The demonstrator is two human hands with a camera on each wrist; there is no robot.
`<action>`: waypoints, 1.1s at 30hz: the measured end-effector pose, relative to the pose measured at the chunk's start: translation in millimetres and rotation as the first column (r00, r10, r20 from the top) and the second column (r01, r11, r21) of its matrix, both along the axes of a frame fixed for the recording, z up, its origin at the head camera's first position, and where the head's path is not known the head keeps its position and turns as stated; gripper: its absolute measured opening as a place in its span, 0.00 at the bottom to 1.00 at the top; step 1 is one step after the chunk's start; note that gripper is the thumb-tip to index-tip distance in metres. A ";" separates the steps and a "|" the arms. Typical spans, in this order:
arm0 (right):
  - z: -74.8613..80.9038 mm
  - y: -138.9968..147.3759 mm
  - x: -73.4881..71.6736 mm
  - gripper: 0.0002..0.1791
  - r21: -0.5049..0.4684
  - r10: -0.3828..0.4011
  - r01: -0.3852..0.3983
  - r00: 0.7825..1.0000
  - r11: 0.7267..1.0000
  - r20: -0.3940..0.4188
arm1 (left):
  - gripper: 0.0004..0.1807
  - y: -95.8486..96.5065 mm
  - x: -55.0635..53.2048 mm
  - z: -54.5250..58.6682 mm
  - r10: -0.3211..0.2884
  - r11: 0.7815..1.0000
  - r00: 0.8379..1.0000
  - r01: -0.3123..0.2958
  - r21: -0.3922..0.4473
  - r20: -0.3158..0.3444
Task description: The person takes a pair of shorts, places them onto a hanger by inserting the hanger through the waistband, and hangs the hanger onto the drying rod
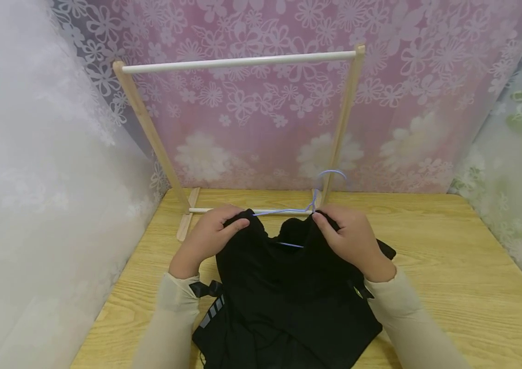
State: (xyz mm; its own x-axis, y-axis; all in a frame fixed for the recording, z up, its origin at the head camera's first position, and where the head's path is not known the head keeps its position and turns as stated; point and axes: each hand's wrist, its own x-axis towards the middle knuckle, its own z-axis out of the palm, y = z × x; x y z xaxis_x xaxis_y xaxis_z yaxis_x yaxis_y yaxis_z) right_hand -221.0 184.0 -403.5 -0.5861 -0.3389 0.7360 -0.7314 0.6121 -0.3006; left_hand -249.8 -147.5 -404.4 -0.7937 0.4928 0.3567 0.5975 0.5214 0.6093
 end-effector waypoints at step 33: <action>-2.3 -15.9 10.7 0.16 0.221 0.030 -0.123 0.923 0.967 0.383 | 0.14 40.4 14.9 -5.2 -0.076 0.996 0.995 0.073 -0.050 -0.069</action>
